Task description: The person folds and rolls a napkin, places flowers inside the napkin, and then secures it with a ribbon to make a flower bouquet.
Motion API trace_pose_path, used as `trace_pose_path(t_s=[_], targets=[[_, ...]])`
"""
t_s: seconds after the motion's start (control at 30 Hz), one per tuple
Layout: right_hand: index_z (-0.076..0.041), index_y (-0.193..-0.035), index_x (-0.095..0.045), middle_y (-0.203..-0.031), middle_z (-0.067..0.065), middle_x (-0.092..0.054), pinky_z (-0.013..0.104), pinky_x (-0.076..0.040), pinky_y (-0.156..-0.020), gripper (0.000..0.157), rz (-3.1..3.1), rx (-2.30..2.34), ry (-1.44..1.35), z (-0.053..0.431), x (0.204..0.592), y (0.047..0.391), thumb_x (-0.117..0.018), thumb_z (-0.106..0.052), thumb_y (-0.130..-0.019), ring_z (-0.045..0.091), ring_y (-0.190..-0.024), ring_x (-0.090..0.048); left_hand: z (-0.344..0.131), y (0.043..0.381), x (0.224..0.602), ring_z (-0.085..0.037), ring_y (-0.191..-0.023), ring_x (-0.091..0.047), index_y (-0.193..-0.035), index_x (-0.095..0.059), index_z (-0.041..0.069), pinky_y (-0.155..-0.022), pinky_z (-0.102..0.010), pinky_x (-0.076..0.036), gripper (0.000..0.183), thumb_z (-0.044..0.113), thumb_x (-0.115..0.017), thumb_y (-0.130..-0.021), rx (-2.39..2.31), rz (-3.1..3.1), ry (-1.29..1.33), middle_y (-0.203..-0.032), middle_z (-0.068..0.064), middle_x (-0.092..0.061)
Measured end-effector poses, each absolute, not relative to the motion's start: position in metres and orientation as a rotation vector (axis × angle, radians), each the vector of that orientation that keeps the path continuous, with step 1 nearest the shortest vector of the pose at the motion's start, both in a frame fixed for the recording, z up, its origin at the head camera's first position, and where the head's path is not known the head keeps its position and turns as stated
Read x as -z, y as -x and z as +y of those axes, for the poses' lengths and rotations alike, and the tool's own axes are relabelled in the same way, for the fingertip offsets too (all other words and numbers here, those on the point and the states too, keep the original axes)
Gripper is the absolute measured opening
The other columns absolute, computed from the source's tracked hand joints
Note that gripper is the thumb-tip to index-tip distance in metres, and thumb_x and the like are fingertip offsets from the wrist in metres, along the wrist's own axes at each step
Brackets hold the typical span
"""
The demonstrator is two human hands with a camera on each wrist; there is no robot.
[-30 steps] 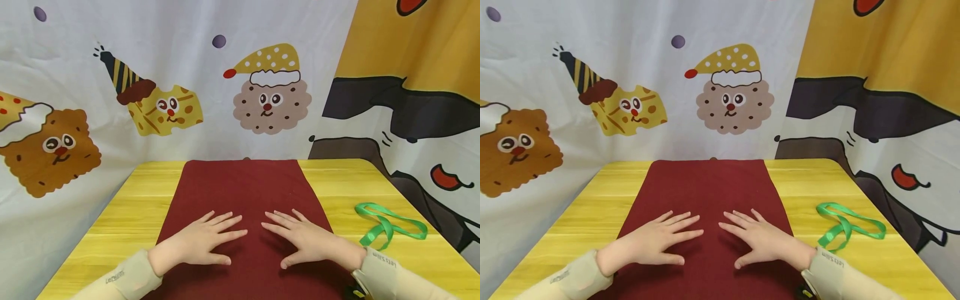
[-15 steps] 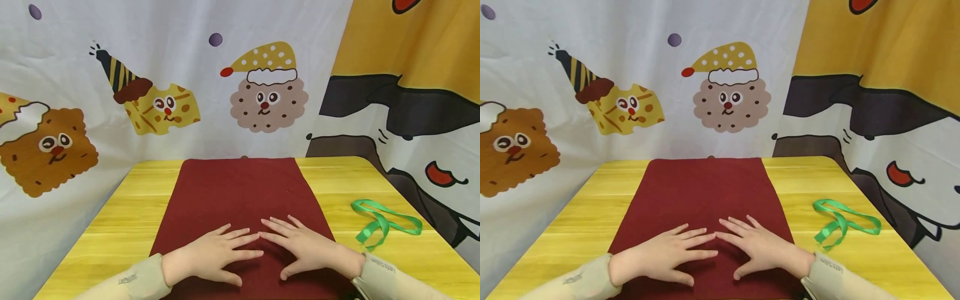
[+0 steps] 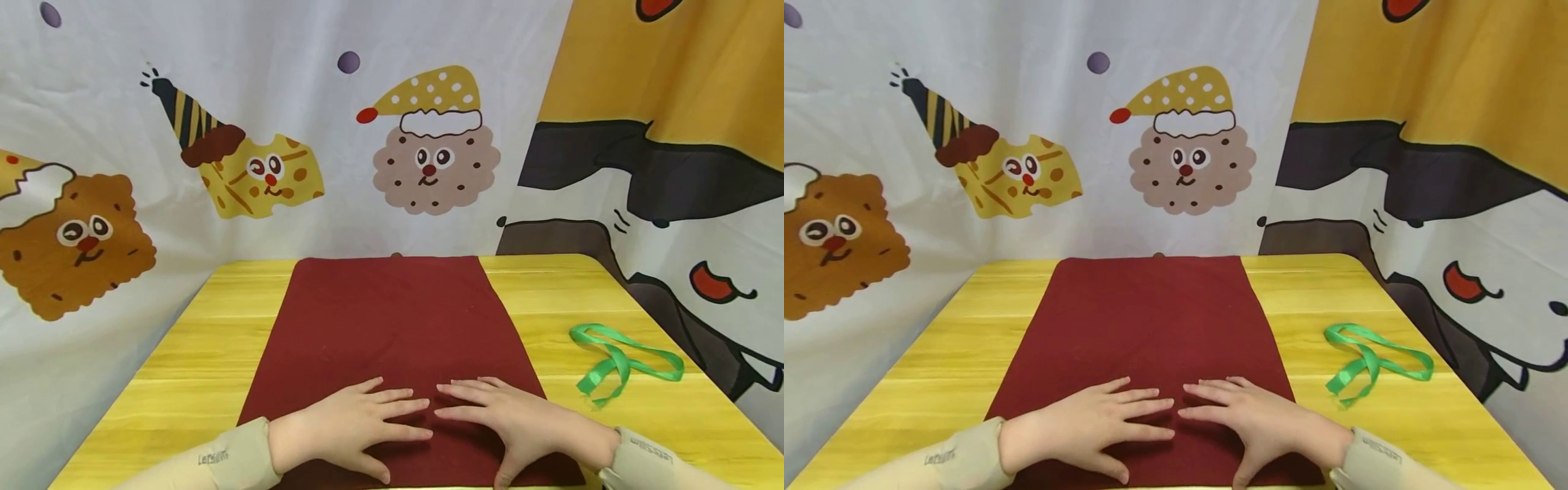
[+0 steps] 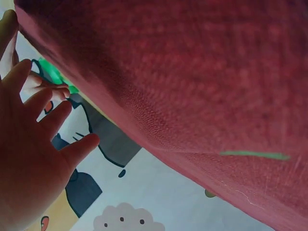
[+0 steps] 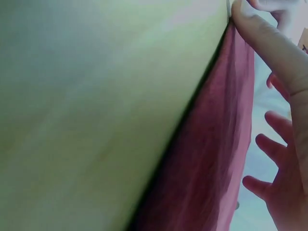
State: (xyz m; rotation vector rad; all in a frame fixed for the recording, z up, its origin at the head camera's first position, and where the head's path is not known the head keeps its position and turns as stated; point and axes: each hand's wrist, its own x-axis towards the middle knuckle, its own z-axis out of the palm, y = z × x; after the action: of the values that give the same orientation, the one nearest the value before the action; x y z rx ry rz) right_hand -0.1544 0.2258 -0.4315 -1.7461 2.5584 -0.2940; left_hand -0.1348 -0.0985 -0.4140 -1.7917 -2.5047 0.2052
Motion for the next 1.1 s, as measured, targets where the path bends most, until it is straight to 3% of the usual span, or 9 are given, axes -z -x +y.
trace_pose_path(t_s=[0.27, 0.43, 0.53, 0.63, 0.8, 1.1], targets=[[-0.036, -0.138, -0.048, -0.153, -0.001, -0.034, 0.045, -0.041, -0.095, 0.086, 2.529, 0.399, 1.720, 0.240, 0.428, 0.148, -0.075, -0.071, -0.065, 0.015, -0.136, -0.035, -0.098, 0.136, 0.416, -0.016, -0.143, -0.023, -0.151, -0.028, 0.043, -0.106, -0.051, -0.032, 0.078, 0.068, -0.056, -0.083, -0.174, -2.514, 1.853, -0.159, 0.007, -0.020], [-0.037, -0.124, -0.056, -0.147, -0.004, -0.041, 0.038, -0.042, -0.093, 0.063, 2.489, 0.491, 1.719, 0.246, 0.427, 0.144, -0.079, -0.060, -0.070, 0.013, -0.129, -0.041, -0.097, 0.136, 0.416, -0.016, -0.142, -0.026, -0.149, -0.031, 0.045, -0.106, -0.051, -0.033, 0.075, 0.067, -0.058, -0.083, -0.175, -2.478, 1.872, -0.158, 0.007, -0.025], [-0.036, -0.107, -0.060, -0.129, -0.009, -0.048, 0.029, -0.043, -0.087, 0.047, 2.481, 0.529, 1.746, 0.247, 0.429, 0.143, -0.084, -0.051, -0.069, 0.007, -0.112, -0.048, -0.097, 0.136, 0.416, -0.016, -0.142, -0.028, -0.147, -0.035, 0.046, -0.106, -0.050, -0.034, 0.071, 0.066, -0.058, -0.084, -0.184, -2.462, 1.884, -0.155, 0.008, -0.030], [-0.033, -0.088, -0.060, -0.103, -0.018, -0.045, 0.016, -0.039, -0.077, 0.037, 2.467, 0.548, 1.773, 0.248, 0.431, 0.142, -0.088, -0.042, -0.064, -0.002, -0.089, -0.045, -0.097, 0.135, 0.416, -0.016, -0.140, -0.030, -0.145, -0.039, 0.046, -0.106, -0.049, -0.034, 0.067, 0.065, -0.058, -0.084, -0.194, -2.451, 1.881, -0.152, 0.008, -0.036], [-0.030, -0.075, -0.060, -0.083, -0.023, -0.044, 0.009, -0.032, -0.065, 0.032, 2.396, 0.542, 1.771, 0.248, 0.430, 0.142, -0.089, -0.035, -0.063, -0.010, -0.070, -0.039, -0.098, 0.133, 0.416, -0.015, -0.138, -0.036, -0.144, -0.042, 0.046, -0.104, -0.048, -0.036, 0.066, 0.065, -0.060, -0.084, -0.215, -2.429, 1.854, -0.149, 0.008, -0.040], [-0.029, -0.074, -0.061, -0.082, -0.024, -0.048, 0.010, -0.034, -0.064, 0.028, 2.348, 0.572, 1.725, 0.247, 0.430, 0.144, -0.087, -0.028, -0.065, -0.013, -0.067, -0.040, -0.098, 0.132, 0.417, -0.013, -0.129, -0.046, -0.142, -0.044, 0.046, -0.101, -0.045, -0.041, 0.064, 0.063, -0.062, -0.083, -0.218, -2.448, 1.835, -0.144, 0.010, -0.047]])
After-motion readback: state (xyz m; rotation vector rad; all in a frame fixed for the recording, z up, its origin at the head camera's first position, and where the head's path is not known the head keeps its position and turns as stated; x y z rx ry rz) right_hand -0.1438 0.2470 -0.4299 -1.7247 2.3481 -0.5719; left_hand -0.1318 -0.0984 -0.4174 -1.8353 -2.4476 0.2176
